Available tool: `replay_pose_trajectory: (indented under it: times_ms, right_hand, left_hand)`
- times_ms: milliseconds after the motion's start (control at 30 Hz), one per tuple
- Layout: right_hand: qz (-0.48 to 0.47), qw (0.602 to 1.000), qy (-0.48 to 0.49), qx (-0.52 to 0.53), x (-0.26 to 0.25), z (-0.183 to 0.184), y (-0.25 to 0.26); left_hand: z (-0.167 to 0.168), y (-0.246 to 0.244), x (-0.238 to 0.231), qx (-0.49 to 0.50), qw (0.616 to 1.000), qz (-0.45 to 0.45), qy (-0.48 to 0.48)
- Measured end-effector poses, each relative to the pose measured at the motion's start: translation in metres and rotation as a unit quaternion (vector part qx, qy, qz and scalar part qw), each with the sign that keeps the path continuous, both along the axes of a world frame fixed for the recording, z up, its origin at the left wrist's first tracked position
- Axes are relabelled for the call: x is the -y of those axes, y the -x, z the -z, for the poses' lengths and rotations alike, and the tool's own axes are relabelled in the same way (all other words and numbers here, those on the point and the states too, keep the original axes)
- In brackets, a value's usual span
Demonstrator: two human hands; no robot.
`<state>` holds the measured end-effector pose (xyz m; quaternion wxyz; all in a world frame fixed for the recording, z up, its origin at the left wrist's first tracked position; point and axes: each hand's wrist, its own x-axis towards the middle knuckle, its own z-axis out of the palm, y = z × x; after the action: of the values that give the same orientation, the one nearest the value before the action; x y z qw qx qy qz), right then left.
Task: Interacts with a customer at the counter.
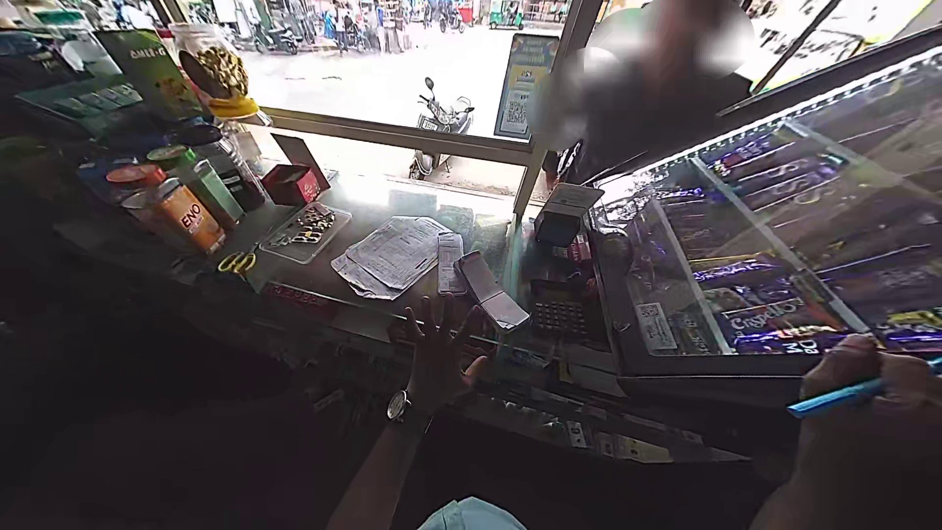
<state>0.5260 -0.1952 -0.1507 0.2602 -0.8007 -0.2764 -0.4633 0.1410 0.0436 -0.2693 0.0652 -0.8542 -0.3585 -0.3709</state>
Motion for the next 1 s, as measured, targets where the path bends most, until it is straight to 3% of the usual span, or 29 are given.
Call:
replay_pose_trajectory:
  times_ms: [167, 333, 533, 633, 833, 1000]
  right_hand:
    - [-0.005, 0.997, -0.035, 0.063, -0.006, 0.005, 0.001]
    - [0.021, 0.995, -0.037, 0.095, -0.011, 0.002, -0.002]
    - [0.024, 0.996, -0.034, 0.085, -0.012, 0.006, 0.001]
    - [0.023, 0.996, -0.032, 0.074, -0.012, 0.001, 0.005]
    - [0.023, 0.996, -0.042, 0.081, -0.010, -0.001, 0.004]
    - [0.000, 0.999, -0.011, 0.031, -0.013, 0.011, 0.007]
  left_hand:
    - [0.004, 0.011, -0.017, 0.054, 0.997, -0.011, -0.047]
    - [0.000, 0.019, -0.013, 0.049, 0.998, -0.009, -0.024]
    - [0.089, 0.020, -0.038, -0.016, 0.999, -0.041, 0.001]
    - [0.111, 0.027, -0.056, -0.064, 0.997, -0.043, 0.025]
    - [0.111, 0.031, -0.071, -0.128, 0.987, -0.047, 0.088]
    - [0.094, 0.039, -0.058, -0.057, 0.997, -0.060, 0.004]
